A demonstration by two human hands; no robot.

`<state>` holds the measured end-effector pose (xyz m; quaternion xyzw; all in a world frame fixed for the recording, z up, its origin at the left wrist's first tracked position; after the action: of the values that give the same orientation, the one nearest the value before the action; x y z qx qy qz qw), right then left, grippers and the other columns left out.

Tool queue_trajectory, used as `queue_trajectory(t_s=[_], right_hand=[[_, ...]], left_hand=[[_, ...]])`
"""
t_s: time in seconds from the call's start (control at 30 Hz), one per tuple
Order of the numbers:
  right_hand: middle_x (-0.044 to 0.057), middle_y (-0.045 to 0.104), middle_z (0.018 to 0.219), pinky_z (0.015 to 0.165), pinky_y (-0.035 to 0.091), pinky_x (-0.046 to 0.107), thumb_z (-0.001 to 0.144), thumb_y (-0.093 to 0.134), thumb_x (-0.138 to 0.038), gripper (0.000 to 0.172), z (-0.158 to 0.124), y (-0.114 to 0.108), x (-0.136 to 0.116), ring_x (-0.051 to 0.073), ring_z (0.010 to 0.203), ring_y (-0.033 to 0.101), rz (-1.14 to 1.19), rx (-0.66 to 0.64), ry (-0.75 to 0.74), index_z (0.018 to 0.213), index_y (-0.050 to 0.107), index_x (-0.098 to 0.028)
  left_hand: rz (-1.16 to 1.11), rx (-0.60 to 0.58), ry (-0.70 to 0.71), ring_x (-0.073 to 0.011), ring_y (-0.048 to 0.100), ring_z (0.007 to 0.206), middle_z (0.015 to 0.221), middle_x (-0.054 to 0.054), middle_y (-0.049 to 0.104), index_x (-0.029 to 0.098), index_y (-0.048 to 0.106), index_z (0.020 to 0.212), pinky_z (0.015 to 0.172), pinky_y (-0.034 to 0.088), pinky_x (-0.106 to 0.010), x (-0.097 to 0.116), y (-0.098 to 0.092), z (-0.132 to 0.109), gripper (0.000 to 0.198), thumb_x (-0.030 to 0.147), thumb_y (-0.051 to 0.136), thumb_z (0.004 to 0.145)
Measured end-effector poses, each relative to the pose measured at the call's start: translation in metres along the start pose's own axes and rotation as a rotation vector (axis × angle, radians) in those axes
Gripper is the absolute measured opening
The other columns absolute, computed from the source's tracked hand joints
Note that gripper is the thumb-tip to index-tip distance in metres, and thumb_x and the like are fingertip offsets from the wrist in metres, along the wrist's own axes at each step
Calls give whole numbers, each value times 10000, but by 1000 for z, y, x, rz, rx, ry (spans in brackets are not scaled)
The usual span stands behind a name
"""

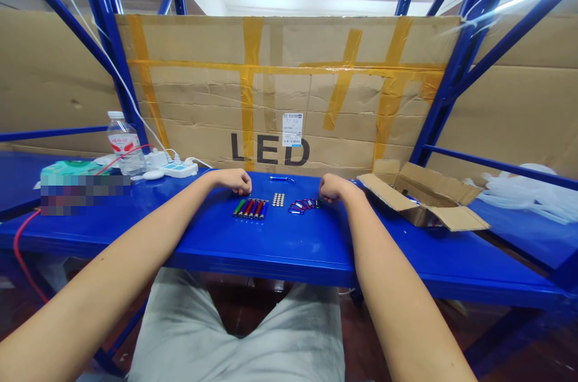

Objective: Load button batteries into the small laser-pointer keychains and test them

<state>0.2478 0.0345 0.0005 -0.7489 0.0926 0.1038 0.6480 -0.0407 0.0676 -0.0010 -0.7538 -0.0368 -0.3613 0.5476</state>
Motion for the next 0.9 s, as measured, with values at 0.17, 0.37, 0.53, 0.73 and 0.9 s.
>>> queue_trajectory(t_s=[0.17,0.37,0.53,0.73,0.9], right_hand=[[38,626,596,486,386,233,679,570,-109,160,2,-7,-1,119,476,520,-10,70,-11,804,669,-127],[40,617,596,474,368,222,689,550,-122,165,0,-4,-4,111,475,514,5,40,-26,816,656,-121],[48,621,613,480,383,220,703,560,-128,164,0,-2,-6,127,523,549,49,27,-37,840,649,-123],[39,612,595,491,404,226,705,584,-140,142,0,-1,-8,123,505,537,89,13,-52,828,652,-122],[28,607,571,493,412,229,687,581,-128,153,-2,0,-8,120,486,528,109,10,-51,818,659,-125]], left_hand=[[-25,-105,-24,-131,577,628,677,-29,677,169,726,706,591,441,-226,-10,0,-3,175,255,676,562],[-17,-199,-23,-113,565,663,726,-19,685,163,722,748,633,433,-220,-11,1,-7,213,288,697,577],[10,-219,-3,-116,553,682,752,-20,687,168,721,752,640,418,-229,-9,3,-8,223,325,706,594],[23,-219,1,-116,544,683,735,-19,682,169,716,748,621,398,-224,-7,5,-7,236,342,718,588],[26,-224,-1,-116,543,691,749,-17,674,171,707,755,618,401,-223,-6,5,-10,241,350,723,593]])
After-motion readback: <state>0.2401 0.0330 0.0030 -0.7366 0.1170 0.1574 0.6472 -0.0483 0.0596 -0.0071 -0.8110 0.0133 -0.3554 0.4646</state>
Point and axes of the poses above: each hand's wrist, its own z-axis towards the middle knuckle, its own y-axis out of the palm, x = y × z, the point moved 7 cm from there along z, towards the middle knuckle
